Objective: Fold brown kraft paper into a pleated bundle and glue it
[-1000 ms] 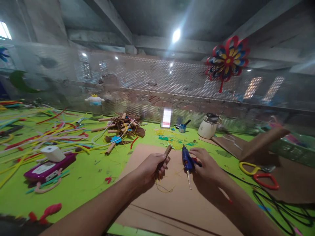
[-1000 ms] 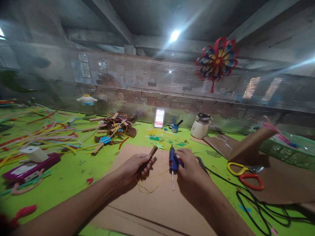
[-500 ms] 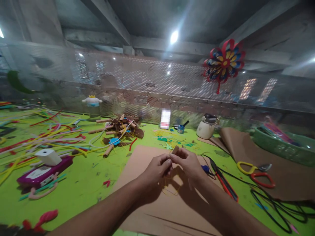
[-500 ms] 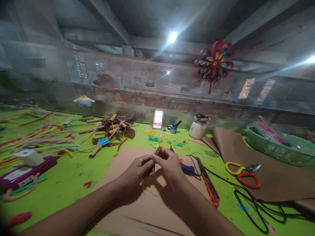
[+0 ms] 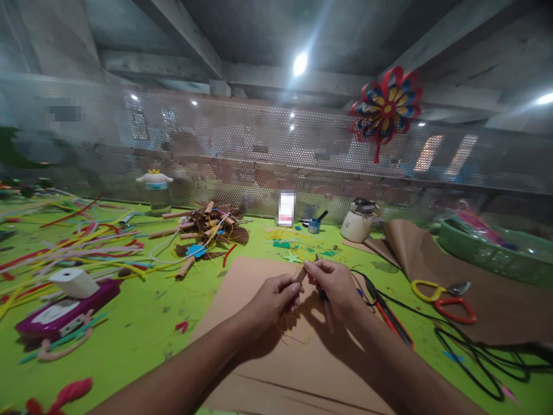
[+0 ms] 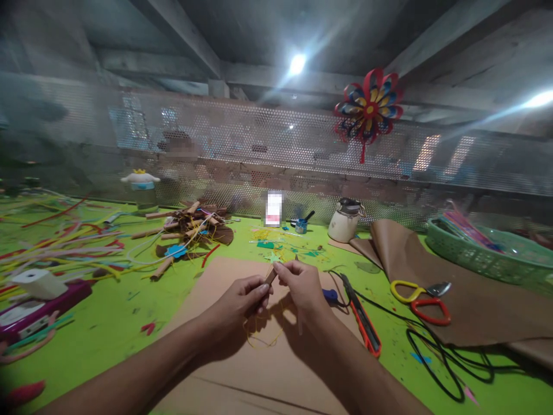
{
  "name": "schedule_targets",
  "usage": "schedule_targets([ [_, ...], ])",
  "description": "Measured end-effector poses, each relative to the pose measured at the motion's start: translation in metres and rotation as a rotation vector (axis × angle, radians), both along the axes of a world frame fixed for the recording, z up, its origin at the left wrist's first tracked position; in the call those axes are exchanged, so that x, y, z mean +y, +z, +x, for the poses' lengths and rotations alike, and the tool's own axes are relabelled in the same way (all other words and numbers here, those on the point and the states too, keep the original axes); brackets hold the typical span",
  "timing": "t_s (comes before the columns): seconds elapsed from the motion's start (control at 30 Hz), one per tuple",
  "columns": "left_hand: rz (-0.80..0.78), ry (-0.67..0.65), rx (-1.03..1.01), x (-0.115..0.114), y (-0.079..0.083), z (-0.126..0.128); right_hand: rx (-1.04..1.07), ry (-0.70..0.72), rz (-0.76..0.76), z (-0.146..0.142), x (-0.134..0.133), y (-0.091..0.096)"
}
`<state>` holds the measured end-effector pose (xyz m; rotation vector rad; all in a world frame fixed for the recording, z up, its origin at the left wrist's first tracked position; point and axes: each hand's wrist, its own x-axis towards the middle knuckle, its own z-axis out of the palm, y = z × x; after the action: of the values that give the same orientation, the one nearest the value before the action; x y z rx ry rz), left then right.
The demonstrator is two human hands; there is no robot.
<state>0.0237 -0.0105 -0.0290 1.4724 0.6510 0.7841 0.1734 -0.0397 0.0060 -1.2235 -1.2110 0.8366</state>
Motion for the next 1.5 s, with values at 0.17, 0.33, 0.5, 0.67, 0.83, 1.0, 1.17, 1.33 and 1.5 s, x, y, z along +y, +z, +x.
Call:
schedule_targets([
  [0.17, -0.054, -0.028, 0.006, -0.002, -0.001, -0.002, 0.009, -0.006, 0.004, 0.003, 0.002, -0.008],
  [0.33, -0.137, -0.072, -0.007, -0.003, -0.001, -0.002, 0.004, 0.002, 0.005, 0.004, 0.003, -0.012],
  [0.5, -0.124, -0.105, -0.031, -0.004, 0.0, -0.002, 0.012, -0.015, 0.005, 0.001, -0.001, -0.007],
  [0.67, -0.162, -0.128, -0.045, -0.007, 0.002, -0.003, -0.002, -0.038, 0.023, 0.003, 0.001, -0.013],
  [0.83, -0.204, -0.113, -0.077, -0.008, 0.006, -0.003, -0.014, -0.013, -0.024, 0.001, 0.001, -0.012],
  [1.0, -0.211, -0.079, -0.127, -0.007, 0.003, -0.002, 0.081, 0.141, -0.057, -0.006, 0.002, -0.02],
  [1.17, -0.199, -0.089, -0.108, -0.006, -0.001, -0.003, 0.099, 0.153, -0.005, -0.009, 0.005, -0.031],
  [1.33, -0.16, -0.103, -0.085, -0.006, 0.001, -0.003, 0.051, 0.089, 0.045, -0.006, 0.008, -0.038],
  [1.5, -0.146, -0.096, -0.094, -0.007, 0.0, -0.003, 0.015, 0.076, 0.068, -0.005, 0.009, -0.044],
])
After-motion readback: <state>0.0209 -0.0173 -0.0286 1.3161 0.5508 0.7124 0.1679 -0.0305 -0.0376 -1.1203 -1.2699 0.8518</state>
